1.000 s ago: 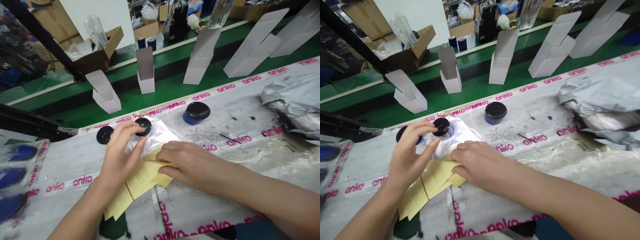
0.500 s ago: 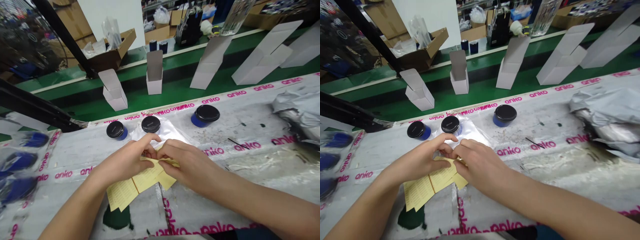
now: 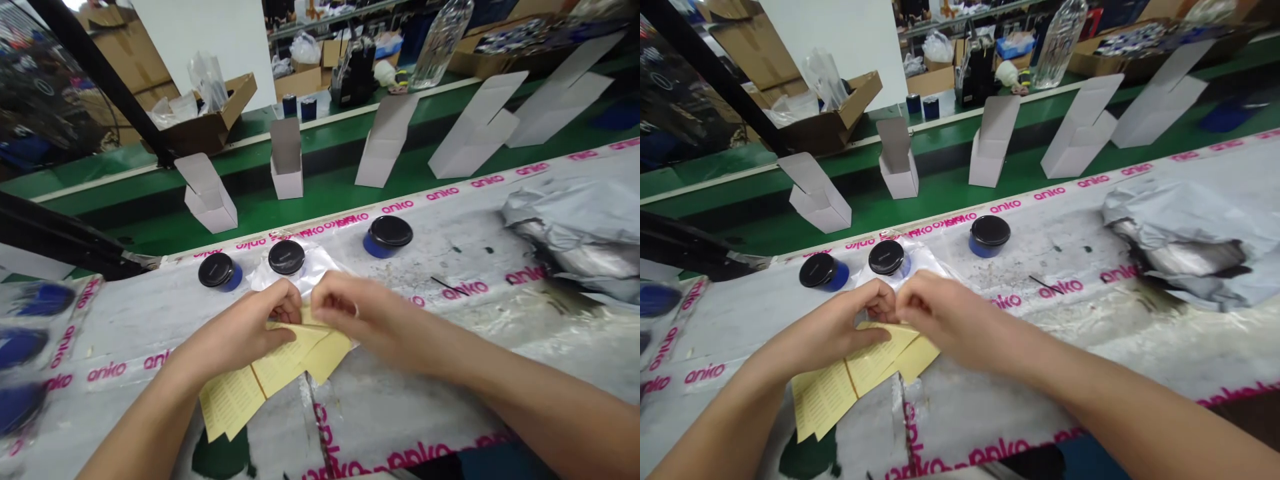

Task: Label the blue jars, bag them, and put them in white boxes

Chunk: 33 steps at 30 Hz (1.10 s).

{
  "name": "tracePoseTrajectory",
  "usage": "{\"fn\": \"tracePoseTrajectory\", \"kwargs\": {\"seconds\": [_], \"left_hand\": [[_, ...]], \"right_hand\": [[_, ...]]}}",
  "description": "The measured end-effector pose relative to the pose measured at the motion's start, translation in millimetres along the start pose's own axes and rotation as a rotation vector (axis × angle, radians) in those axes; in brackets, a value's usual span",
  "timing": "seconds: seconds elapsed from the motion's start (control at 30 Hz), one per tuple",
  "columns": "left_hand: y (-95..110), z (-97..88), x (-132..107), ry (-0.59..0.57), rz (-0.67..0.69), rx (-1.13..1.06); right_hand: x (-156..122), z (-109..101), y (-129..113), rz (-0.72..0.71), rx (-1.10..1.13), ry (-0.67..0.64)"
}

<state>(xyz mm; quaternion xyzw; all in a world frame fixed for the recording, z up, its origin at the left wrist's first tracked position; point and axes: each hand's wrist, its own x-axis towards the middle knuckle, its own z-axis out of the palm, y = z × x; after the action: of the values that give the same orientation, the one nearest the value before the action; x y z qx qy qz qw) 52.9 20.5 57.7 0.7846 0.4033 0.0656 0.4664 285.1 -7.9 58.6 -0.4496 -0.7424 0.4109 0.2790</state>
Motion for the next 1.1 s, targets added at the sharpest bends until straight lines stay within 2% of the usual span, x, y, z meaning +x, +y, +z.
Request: {"fn": "tracePoseTrajectory", "kwargs": {"seconds": [0.07, 0.13, 0.2, 0.3, 0.37, 0.47, 0.53, 0.6, 0.7, 0.77, 0.97, 1.1], "left_hand": [[-0.2, -0.1, -0.8, 0.013, 0.017, 0.079], [1.4, 1.1, -1.1, 0.041, 0.057, 0.157], [3.9, 5.3, 0.4, 0.096, 0.12, 0.181], [6.4, 19.5, 6.8, 0.238, 0.23, 0.118], [5.8, 33.0, 12.5, 0.349, 0.259, 0.074], [3.9, 53.7, 20.0, 0.488, 0.239, 0.029], [3.6, 64.2, 23.4, 0.538, 0.233, 0.0], [3.8, 70.8, 25.9, 0.563, 0.234, -0.021], [2.8, 74.2, 28.6, 0.608, 0.249, -0.046], [1.4, 73.6, 29.9, 0.626, 0.266, -0.087], [-0.6, 69.6, 30.2, 0.61, 0.265, -0.244], [-1.8, 69.5, 29.4, 0.562, 0.301, -0.287]], "right_hand": [[2.4, -29.5, 9.3, -0.02, -0.018, 0.239], [4.1, -58.4, 25.1, -0.03, -0.166, 0.469], [5.3, -79.3, 43.6, 0.027, -0.307, 0.503], [7.6, -88.1, 62.5, 0.171, -0.297, 0.377], [8.4, -80.0, 61.2, 0.183, -0.232, 0.351], [5.2, -53.3, 39.4, 0.088, -0.165, 0.341], [0.1, -30.2, 20.5, 0.059, -0.16, 0.296], [-5.4, -8.2, 5.5, 0.097, -0.193, 0.258], [-10.1, 11.9, -5.6, 0.152, -0.238, 0.26], [-11.6, 12.8, -7.6, 0.138, -0.229, 0.269], [-27.1, -4.9, -5.8, 0.051, -0.129, 0.326], [-39.5, 7.0, -0.9, 0.151, 0.019, 0.409]]}}
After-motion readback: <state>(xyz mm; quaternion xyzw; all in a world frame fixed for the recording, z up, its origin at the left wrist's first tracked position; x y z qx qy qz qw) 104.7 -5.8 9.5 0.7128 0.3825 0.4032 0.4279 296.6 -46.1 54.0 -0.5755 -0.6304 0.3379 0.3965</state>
